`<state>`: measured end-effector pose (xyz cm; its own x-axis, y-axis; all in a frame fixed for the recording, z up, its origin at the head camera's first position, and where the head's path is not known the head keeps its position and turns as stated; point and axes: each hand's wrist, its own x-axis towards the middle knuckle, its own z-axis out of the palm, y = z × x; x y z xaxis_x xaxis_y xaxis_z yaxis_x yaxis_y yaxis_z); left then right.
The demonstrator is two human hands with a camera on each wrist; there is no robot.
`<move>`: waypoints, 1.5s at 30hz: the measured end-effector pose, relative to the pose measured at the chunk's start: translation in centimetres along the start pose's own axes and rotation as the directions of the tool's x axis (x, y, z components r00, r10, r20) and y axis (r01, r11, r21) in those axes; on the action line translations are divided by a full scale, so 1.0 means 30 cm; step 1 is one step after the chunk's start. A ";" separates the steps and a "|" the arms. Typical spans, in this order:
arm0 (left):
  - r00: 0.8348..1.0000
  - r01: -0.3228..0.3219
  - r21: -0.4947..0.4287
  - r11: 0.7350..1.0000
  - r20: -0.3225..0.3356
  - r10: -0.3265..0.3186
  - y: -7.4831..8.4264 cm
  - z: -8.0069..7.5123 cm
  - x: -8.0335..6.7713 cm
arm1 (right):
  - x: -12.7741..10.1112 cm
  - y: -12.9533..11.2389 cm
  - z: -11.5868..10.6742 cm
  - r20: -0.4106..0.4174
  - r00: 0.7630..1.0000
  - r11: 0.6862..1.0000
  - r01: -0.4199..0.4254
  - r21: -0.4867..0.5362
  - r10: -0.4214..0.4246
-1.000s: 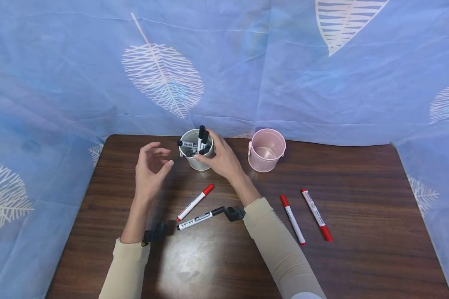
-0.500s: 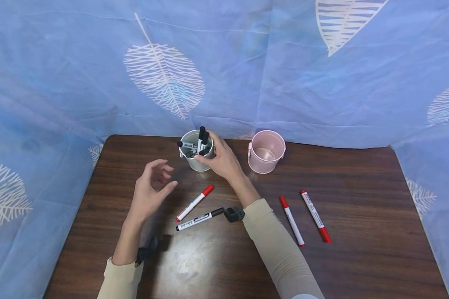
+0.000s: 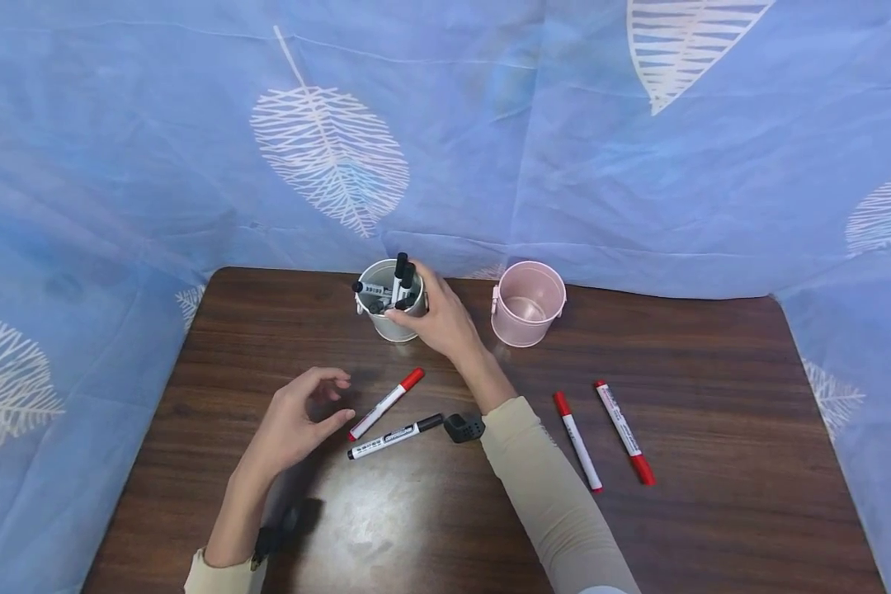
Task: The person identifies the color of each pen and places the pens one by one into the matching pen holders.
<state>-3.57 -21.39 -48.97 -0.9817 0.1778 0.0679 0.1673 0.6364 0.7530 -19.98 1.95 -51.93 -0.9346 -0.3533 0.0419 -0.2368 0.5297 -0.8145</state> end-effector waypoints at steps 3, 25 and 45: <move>1.000 0.012 0.020 1.000 0.027 -0.013 -0.001 0.011 -0.016 | 0.000 -0.001 0.001 0.004 1.000 1.000 -0.003 0.005 0.003; 0.989 0.050 0.114 0.992 0.132 -0.065 0.004 0.103 -0.086 | 0.002 0.001 -0.014 0.004 1.000 1.000 -0.001 0.008 0.001; 0.986 0.002 0.338 0.941 0.155 -0.057 -0.001 0.146 -0.081 | 0.006 0.005 -0.009 0.014 1.000 1.000 0.001 0.028 -0.001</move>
<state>-0.79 -18.56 -52.01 -0.9637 0.2553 -0.0778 0.1865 0.8528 0.4878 -20.26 2.18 -51.88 -0.9304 -0.3648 0.0346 -0.2300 0.5078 -0.8302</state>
